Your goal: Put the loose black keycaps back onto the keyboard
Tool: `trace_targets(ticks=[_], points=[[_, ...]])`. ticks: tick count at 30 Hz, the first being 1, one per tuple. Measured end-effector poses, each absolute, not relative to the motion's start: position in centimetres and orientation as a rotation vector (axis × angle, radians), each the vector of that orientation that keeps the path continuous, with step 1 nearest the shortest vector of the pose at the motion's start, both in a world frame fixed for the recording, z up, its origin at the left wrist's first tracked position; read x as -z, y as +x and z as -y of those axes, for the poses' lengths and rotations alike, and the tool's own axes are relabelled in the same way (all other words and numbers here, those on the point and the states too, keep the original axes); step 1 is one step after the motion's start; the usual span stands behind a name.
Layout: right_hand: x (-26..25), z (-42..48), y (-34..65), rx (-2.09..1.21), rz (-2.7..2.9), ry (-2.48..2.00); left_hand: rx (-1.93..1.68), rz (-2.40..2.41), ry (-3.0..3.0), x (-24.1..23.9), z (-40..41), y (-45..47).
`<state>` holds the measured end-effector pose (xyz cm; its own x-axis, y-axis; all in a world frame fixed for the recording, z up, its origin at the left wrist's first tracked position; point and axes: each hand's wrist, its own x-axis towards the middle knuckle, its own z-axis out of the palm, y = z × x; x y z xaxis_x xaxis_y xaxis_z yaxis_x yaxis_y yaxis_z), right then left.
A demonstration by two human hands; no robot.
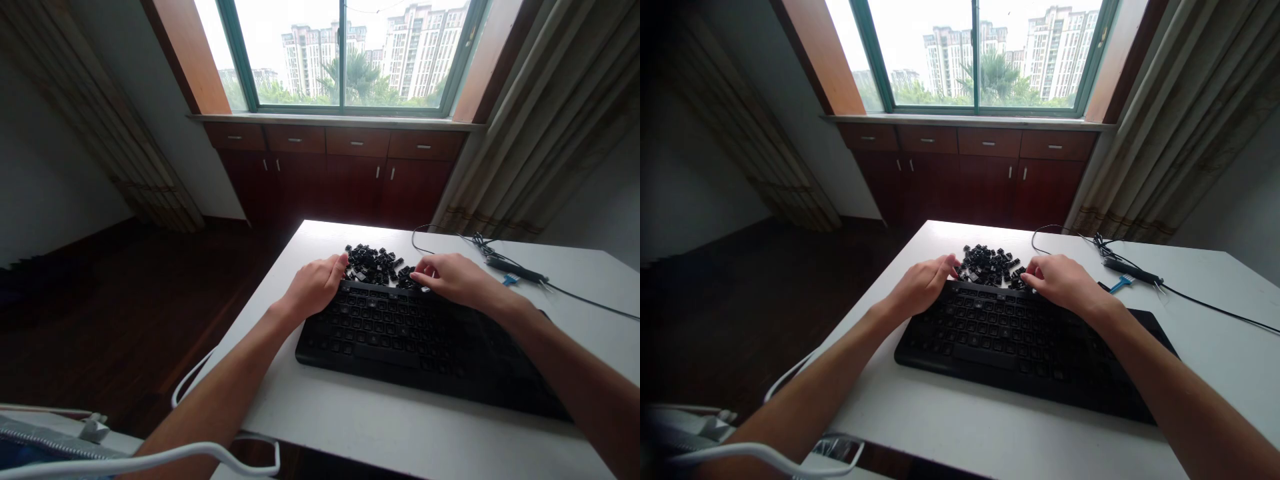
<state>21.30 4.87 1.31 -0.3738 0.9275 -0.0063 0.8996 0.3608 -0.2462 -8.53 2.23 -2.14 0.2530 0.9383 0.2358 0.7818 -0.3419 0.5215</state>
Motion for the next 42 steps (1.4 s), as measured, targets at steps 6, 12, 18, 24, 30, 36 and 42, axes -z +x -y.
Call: trace_targets(ticks=[6,12,18,24,30,36,42], points=[[-0.9,-6.2,16.3,-0.297,2.591,-1.386,-0.78,-1.658,2.237,2.4,-2.7,-8.8],[-0.3,-8.5,15.1,-0.313,2.663,-1.271,-0.859,-1.712,2.297,3.2,-3.6,-9.5],[-0.1,-9.1,15.7,-0.351,2.685,-1.212,-1.007,-1.412,2.167,4.2,-5.2,-10.8],[0.1,-9.7,16.7,-0.33,2.636,-1.227,-1.052,-1.203,2.04,5.0,-6.4,-12.0],[0.4,-11.1,16.2,-0.278,2.59,-1.235,-1.023,-1.218,1.898,5.5,-8.6,-13.0],[0.7,-11.6,14.5,-0.272,2.659,-1.173,-0.953,-1.143,2.088,5.3,-9.6,-12.4],[0.3,-12.0,14.2,-0.246,2.683,-1.17,-0.958,-1.065,2.215,5.2,-8.9,-12.0]])
